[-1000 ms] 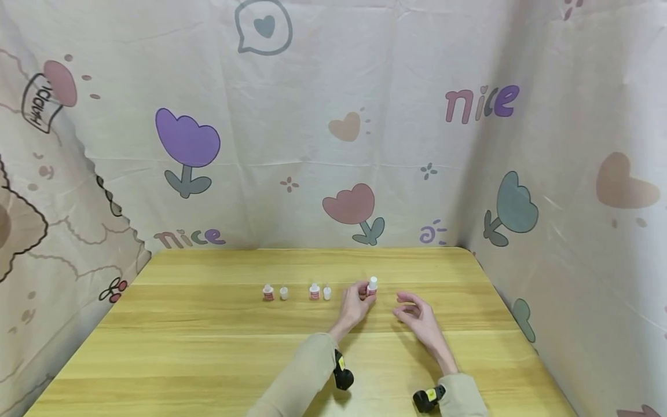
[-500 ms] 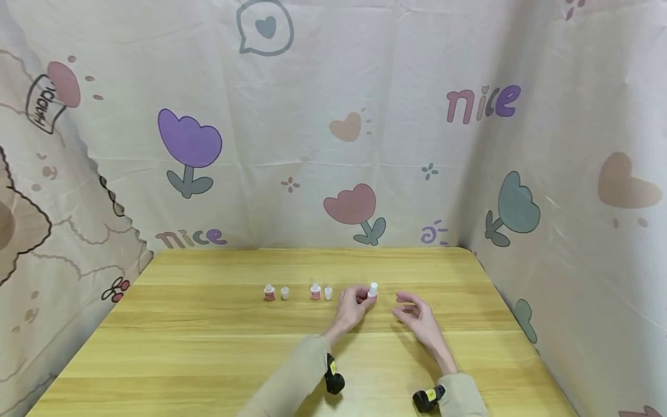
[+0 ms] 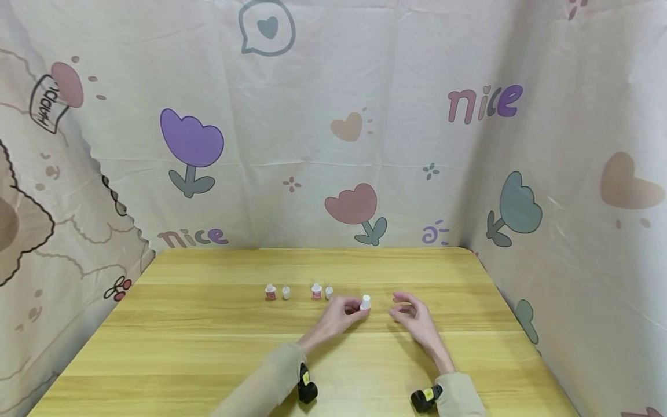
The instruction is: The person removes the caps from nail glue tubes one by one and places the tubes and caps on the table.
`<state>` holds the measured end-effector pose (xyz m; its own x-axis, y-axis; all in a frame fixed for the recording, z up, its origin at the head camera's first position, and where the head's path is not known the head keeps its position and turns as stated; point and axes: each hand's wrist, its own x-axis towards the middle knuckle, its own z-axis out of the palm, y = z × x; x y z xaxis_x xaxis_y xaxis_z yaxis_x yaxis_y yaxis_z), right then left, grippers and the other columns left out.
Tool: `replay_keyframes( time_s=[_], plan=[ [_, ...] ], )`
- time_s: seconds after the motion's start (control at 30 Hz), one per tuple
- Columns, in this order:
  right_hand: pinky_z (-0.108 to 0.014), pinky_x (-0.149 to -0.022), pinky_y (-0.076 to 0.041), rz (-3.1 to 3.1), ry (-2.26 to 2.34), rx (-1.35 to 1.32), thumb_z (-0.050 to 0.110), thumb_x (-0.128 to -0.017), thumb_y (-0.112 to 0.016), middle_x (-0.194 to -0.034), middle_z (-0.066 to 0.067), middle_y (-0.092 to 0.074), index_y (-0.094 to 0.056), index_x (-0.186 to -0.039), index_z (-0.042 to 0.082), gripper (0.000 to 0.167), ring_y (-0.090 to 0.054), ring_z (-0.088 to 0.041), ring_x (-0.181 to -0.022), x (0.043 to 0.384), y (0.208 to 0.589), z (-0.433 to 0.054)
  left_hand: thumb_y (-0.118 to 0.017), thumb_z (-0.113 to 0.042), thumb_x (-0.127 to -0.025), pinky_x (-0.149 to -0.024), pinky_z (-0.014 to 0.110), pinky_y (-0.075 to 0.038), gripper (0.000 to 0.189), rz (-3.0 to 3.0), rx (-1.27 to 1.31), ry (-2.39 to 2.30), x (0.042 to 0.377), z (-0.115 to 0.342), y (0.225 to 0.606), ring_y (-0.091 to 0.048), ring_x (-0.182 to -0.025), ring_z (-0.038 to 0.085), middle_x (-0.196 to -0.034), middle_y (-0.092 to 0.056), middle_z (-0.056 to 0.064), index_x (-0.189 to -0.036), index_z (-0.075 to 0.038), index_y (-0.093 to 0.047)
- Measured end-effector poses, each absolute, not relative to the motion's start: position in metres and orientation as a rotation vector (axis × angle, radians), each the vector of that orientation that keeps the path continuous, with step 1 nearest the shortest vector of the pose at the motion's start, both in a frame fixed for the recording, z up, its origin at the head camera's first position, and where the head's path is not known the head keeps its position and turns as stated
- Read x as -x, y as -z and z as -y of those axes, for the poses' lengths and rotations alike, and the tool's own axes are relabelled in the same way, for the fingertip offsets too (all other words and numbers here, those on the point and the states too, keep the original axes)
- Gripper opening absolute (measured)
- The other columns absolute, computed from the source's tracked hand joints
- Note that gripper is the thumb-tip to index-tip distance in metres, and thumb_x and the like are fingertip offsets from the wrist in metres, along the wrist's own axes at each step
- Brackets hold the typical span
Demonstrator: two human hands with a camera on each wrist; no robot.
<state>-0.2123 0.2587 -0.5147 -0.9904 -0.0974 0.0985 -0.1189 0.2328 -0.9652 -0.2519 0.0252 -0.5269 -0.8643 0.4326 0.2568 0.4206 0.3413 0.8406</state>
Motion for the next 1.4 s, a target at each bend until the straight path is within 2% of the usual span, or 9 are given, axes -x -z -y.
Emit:
replay_keyframes(
  time_s=[0.27, 0.47, 0.93, 1.23, 1.4],
  plan=[
    [-0.018, -0.084, -0.056, 2.468, -1.890, -0.283, 0.008, -0.093, -0.070, -0.131, -0.031, -0.054, -0.047, -0.138, -0.012, 0.055, -0.063, -0.003, -0.101, 0.212, 0.514, -0.251, -0.076, -0.019, -0.091, -0.077, 0.017, -0.055, 0.013, -2.406, -0.849, -1.585, 0.247, 0.008, 0.524, -0.065, -0.078, -0.002, -0.092, -0.077, 0.003, -0.099, -0.010, -0.077],
    [-0.018, -0.085, -0.055, 2.460, -1.930, -0.384, 0.005, -0.093, -0.069, -0.131, -0.035, -0.052, -0.046, -0.138, -0.013, 0.053, -0.063, -0.003, -0.101, 0.211, 0.514, -0.244, -0.078, -0.015, -0.088, -0.073, 0.019, -0.058, 0.010, -2.356, -0.905, -1.562, 0.248, 0.036, 0.524, -0.069, -0.075, 0.002, -0.089, -0.078, 0.006, -0.096, -0.009, -0.079],
    [-0.016, -0.090, -0.052, 2.473, -1.967, -0.510, 0.003, -0.092, -0.068, -0.130, -0.037, -0.053, -0.047, -0.136, -0.015, 0.052, -0.063, -0.004, -0.099, 0.213, 0.513, -0.219, -0.081, -0.012, -0.085, -0.070, 0.017, -0.056, 0.009, -2.301, -0.946, -1.532, 0.247, 0.073, 0.522, -0.065, -0.071, 0.000, -0.086, -0.078, 0.015, -0.090, -0.005, -0.078],
    [-0.018, -0.089, -0.054, 2.458, -1.944, -0.600, 0.003, -0.089, -0.072, -0.118, -0.037, -0.062, -0.054, -0.128, -0.014, 0.046, -0.067, -0.012, -0.096, 0.217, 0.511, -0.193, -0.081, -0.014, -0.086, -0.072, 0.019, -0.058, 0.014, -2.271, -0.916, -1.574, 0.246, 0.079, 0.526, -0.070, -0.075, 0.006, -0.091, -0.078, 0.016, -0.095, -0.005, -0.078],
    [-0.018, -0.088, -0.055, 2.435, -1.936, -0.677, 0.003, -0.090, -0.071, -0.116, -0.037, -0.064, -0.058, -0.123, -0.015, 0.039, -0.069, -0.010, -0.096, 0.219, 0.508, -0.179, -0.081, -0.011, -0.084, -0.076, 0.021, -0.059, 0.018, -2.286, -0.895, -1.586, 0.244, 0.078, 0.528, -0.072, -0.079, 0.007, -0.096, -0.079, 0.015, -0.101, -0.005, -0.078]
  ],
)
